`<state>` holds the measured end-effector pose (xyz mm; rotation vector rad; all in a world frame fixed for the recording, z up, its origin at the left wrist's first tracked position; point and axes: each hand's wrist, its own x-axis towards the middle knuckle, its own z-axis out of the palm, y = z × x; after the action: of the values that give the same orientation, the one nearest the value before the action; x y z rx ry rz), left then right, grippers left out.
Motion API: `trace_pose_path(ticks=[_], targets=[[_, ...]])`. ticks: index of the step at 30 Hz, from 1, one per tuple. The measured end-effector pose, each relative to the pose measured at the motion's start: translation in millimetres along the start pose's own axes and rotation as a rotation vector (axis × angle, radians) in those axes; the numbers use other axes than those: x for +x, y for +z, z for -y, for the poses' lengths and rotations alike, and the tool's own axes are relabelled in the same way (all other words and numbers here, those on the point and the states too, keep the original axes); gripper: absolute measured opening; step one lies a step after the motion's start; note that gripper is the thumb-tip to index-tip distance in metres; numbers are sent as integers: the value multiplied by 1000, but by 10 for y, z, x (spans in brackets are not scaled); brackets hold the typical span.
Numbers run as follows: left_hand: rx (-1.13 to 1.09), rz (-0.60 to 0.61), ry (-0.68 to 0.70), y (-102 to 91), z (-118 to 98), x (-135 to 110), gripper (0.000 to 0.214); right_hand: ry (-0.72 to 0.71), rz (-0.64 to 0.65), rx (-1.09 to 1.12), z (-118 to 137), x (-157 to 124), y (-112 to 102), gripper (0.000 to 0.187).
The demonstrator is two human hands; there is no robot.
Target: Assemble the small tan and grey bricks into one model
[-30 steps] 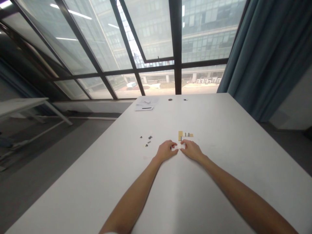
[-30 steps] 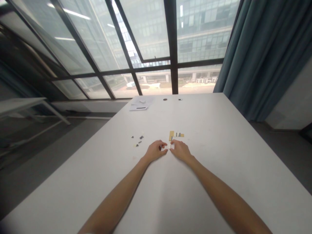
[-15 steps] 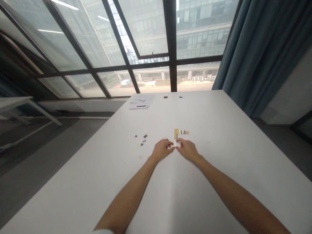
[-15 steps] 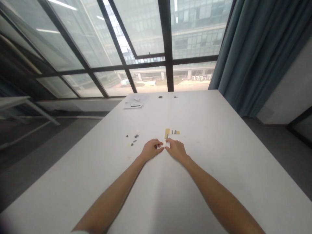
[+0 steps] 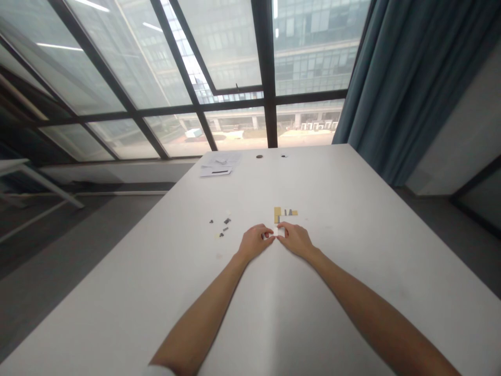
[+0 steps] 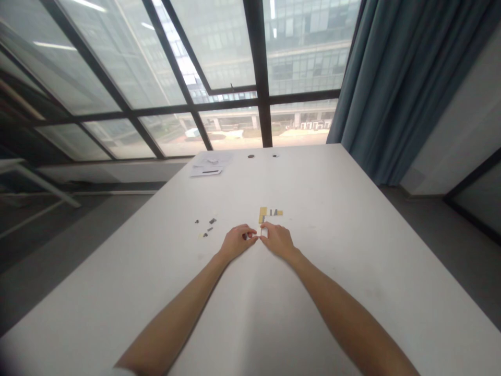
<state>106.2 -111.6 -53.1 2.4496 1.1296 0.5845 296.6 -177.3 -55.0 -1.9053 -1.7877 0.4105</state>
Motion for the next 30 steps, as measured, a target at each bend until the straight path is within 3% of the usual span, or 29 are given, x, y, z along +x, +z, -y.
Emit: trace_pose_path(ticks=[21,30], targets=[[-23,6,-1,17,24,17,20,18,38,-16,29,23,-18,31],[-23,19,-70,27,10,36,22,46,65,-67,89,-23,-61,33]])
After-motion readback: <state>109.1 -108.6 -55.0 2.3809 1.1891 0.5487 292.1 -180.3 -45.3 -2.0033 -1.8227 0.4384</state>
